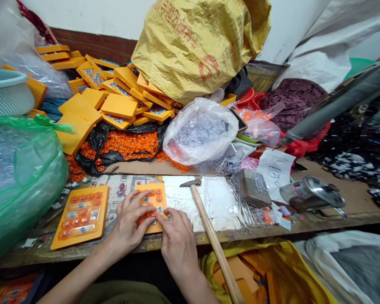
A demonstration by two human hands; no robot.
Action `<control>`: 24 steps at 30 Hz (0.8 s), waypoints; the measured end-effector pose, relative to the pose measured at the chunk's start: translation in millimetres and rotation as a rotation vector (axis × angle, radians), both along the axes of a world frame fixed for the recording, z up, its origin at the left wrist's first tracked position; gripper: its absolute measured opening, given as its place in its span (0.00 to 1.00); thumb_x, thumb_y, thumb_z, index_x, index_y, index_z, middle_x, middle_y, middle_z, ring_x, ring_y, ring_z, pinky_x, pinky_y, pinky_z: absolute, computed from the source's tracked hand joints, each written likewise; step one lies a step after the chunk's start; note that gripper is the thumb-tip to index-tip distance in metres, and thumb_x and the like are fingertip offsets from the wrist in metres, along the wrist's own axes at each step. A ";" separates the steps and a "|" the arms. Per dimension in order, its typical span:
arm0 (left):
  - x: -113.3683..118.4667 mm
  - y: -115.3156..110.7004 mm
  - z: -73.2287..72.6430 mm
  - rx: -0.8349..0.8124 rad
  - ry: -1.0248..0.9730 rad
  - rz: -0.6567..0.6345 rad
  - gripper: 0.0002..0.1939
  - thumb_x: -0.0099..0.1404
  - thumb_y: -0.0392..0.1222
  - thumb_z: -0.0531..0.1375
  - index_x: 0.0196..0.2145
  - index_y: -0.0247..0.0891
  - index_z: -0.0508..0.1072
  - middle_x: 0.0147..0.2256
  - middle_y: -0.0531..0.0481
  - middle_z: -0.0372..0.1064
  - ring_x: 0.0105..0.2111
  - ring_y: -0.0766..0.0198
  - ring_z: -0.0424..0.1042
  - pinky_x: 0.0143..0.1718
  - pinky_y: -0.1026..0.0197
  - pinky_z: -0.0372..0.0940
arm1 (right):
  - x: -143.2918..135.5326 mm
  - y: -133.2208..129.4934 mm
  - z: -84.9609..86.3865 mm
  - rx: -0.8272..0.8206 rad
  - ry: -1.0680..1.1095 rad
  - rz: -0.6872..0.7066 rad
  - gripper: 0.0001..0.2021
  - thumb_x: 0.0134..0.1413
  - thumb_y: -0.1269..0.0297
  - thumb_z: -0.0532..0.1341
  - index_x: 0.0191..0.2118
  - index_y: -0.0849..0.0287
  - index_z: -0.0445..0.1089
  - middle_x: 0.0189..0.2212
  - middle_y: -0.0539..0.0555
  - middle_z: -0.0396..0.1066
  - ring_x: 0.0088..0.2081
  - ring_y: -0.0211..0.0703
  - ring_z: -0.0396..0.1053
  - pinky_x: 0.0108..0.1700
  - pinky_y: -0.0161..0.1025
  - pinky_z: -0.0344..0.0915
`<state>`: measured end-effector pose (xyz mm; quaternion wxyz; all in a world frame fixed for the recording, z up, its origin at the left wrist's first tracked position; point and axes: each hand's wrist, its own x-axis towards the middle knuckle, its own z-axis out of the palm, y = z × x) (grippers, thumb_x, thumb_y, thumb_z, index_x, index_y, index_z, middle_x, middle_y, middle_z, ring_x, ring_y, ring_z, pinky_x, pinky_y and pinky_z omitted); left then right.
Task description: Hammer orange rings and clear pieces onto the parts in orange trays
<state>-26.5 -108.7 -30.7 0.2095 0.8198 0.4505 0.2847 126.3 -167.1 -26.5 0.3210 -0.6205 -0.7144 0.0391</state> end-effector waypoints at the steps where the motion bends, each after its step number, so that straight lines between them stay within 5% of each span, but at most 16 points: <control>1: -0.2 1.0 1.0 -0.009 0.010 -0.013 0.10 0.63 0.35 0.56 0.39 0.42 0.76 0.56 0.41 0.64 0.58 0.41 0.54 0.51 0.33 0.56 | 2.0 -1.9 -0.5 0.006 -0.018 -0.011 0.18 0.59 0.74 0.51 0.47 0.53 0.74 0.41 0.58 0.71 0.42 0.45 0.69 0.41 0.42 0.71; 6: -0.8 3.2 3.5 -0.033 0.021 -0.036 0.10 0.63 0.35 0.55 0.39 0.42 0.75 0.55 0.43 0.65 0.58 0.42 0.55 0.51 0.33 0.55 | 38.7 -11.0 1.3 -0.021 -0.250 -0.288 0.16 0.61 0.63 0.52 0.51 0.58 0.70 0.45 0.62 0.69 0.43 0.52 0.68 0.42 0.48 0.67; 11: 2.8 2.8 4.8 -0.018 0.012 -0.007 0.10 0.62 0.32 0.56 0.37 0.42 0.74 0.54 0.43 0.67 0.57 0.43 0.56 0.50 0.35 0.55 | 83.3 -12.7 -3.6 -0.418 -0.227 -0.481 0.22 0.59 0.55 0.51 0.53 0.62 0.67 0.34 0.58 0.70 0.34 0.51 0.72 0.32 0.43 0.67; 13: 3.7 3.6 5.5 -0.016 0.004 0.000 0.09 0.61 0.32 0.57 0.36 0.42 0.75 0.53 0.43 0.68 0.56 0.42 0.57 0.50 0.34 0.55 | 87.7 -15.8 -2.8 -0.454 -0.063 -0.456 0.22 0.58 0.54 0.52 0.51 0.61 0.68 0.34 0.56 0.71 0.35 0.49 0.73 0.33 0.41 0.68; 17: 3.2 6.7 7.0 -0.048 0.001 -0.010 0.08 0.60 0.33 0.59 0.35 0.42 0.76 0.53 0.44 0.68 0.56 0.41 0.56 0.49 0.34 0.55 | 73.9 -37.1 5.9 -0.273 0.150 -0.343 0.19 0.57 0.54 0.55 0.50 0.58 0.68 0.42 0.57 0.74 0.44 0.47 0.73 0.42 0.37 0.70; 24: 4.0 7.4 7.0 -0.090 0.000 0.014 0.09 0.59 0.33 0.59 0.35 0.42 0.77 0.53 0.44 0.67 0.56 0.42 0.55 0.51 0.36 0.54 | 47.1 -68.8 12.3 -0.101 0.052 0.060 0.29 0.60 0.74 0.54 0.65 0.50 0.52 0.53 0.54 0.70 0.50 0.41 0.72 0.46 0.28 0.69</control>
